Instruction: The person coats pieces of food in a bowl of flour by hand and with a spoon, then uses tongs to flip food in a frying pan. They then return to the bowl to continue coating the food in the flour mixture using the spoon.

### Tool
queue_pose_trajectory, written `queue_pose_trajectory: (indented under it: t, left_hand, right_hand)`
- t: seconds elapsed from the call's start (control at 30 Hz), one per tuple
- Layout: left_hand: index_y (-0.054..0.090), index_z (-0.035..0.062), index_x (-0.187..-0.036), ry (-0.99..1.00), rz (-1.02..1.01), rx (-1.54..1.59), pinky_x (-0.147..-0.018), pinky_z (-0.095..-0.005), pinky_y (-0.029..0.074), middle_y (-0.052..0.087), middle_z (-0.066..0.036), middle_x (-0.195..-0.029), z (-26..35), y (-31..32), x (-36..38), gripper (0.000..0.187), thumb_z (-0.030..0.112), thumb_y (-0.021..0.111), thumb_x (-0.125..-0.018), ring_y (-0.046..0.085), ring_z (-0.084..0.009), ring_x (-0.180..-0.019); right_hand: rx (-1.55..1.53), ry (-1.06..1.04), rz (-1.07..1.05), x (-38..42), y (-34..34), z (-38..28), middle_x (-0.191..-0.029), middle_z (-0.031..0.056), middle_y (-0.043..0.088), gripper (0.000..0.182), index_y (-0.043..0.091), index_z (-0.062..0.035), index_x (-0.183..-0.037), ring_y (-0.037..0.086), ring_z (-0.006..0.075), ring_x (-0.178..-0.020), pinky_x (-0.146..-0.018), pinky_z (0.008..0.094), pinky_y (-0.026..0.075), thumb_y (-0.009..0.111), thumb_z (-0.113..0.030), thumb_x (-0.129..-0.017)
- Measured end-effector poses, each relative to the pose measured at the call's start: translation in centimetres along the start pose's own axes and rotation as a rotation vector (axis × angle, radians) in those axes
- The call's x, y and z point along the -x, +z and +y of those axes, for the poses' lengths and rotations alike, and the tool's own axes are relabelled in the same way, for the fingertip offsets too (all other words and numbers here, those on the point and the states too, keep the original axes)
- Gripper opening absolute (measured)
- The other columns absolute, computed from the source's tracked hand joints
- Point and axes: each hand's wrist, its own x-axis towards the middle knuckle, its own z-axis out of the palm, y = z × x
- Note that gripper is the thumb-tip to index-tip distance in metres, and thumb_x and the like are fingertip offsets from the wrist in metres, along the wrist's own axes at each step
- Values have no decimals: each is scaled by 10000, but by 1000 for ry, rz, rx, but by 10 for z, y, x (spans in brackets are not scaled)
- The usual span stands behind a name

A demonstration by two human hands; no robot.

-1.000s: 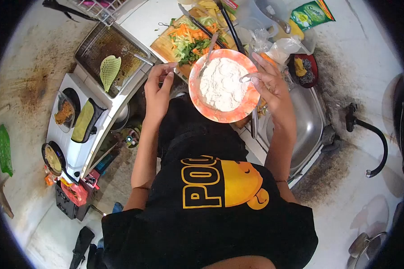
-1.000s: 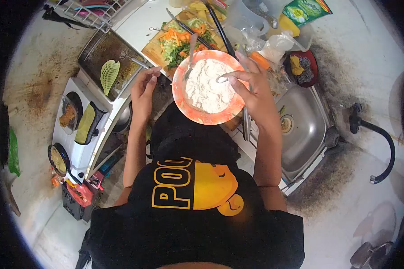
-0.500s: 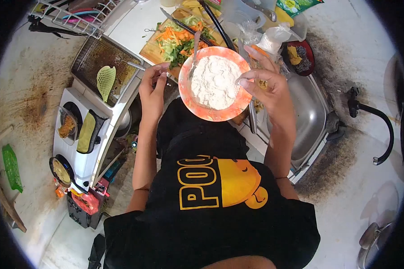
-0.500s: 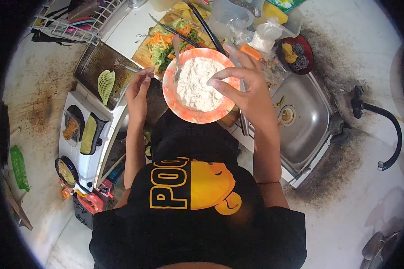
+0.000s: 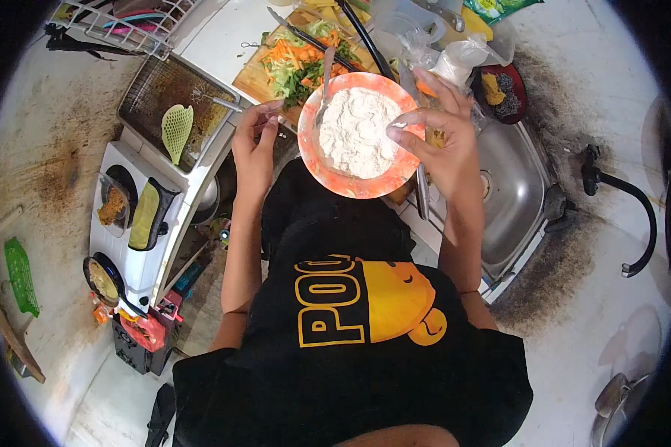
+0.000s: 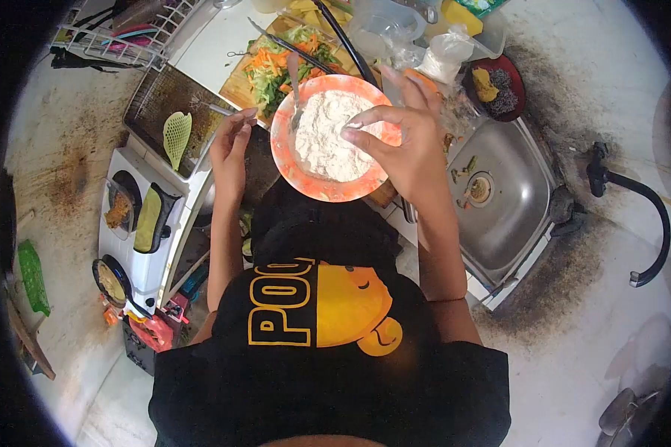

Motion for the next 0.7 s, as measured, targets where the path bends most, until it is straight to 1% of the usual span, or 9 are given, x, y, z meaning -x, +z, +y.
queue_pose_trajectory:
  t: [0.03,0.1,0.33,0.43,0.5,0.57,0.63,0.67,0.7]
  left_hand:
    - [618,-3,-1139,4,1,6,-873,-266,442,599,-57,-1058,-2,-1,0,233,29,514,-933,560,-120,-972]
    - [618,-3,-1139,6,1,13,-868,-264,443,596,-55,-1053,-3,-1,0,234,28,513,-933,557,-117,-966]
    - [623,-1,-1127,19,3,21,-860,-267,444,581,-56,-1057,-5,0,0,220,29,527,-931,549,-116,-975]
    - [620,-4,-1128,57,9,16,-877,-272,441,583,-63,-1069,1,2,2,223,35,517,-934,556,-131,-996]
    - [616,-7,-1130,82,18,21,-894,-278,436,586,-66,-1078,15,7,7,228,45,500,-941,561,-141,-1007]
    - [578,-21,-1185,-55,54,506,-977,-327,399,594,-88,-1114,36,19,14,317,173,475,-957,555,-192,-1072]
    - [517,-36,-1253,-186,-149,957,-1054,-370,335,584,-116,-1195,46,37,18,471,319,446,-952,520,-237,-1167]
    - [474,-26,-1313,-252,-277,1125,-1138,-382,241,506,-173,-1350,46,47,16,530,363,422,-958,415,-289,-1307]
    - [426,-22,-1358,-349,-352,1203,-1146,-381,218,449,-177,-1407,62,57,16,555,372,392,-970,367,-278,-1344]
  right_hand:
    - [0,0,0,1,1,0,-1382,152,504,177,766,-156,-814,348,384,-1315,-1095,479,260,835,-214,-661]
    - [92,23,109,4,2,-1,-1373,85,532,188,757,-135,-795,372,311,-1316,-1108,419,252,848,-172,-635]
    - [187,72,150,10,7,1,-1369,78,535,184,761,-155,-792,368,322,-1310,-1101,432,272,849,-177,-633]
    - [147,115,56,9,13,7,-1356,92,547,166,762,-141,-803,376,305,-1309,-1091,427,279,835,-168,-657]
    - [23,122,-46,7,15,13,-1341,110,558,126,758,-102,-824,398,283,-1298,-1078,419,288,795,-146,-713]
    - [-53,108,-105,2,11,14,-1336,116,561,121,754,-83,-845,410,278,-1287,-1075,415,287,772,-136,-738]
    - [-133,90,-173,-4,9,13,-1331,121,564,119,750,-65,-866,422,273,-1276,-1073,411,286,749,-125,-763]
    - [-182,75,-201,-6,9,12,-1332,128,556,128,760,-98,-870,393,301,-1283,-1082,418,268,756,-157,-757]
    - [-230,61,-229,-8,9,11,-1333,136,549,137,769,-131,-875,364,329,-1290,-1091,425,250,762,-190,-752]
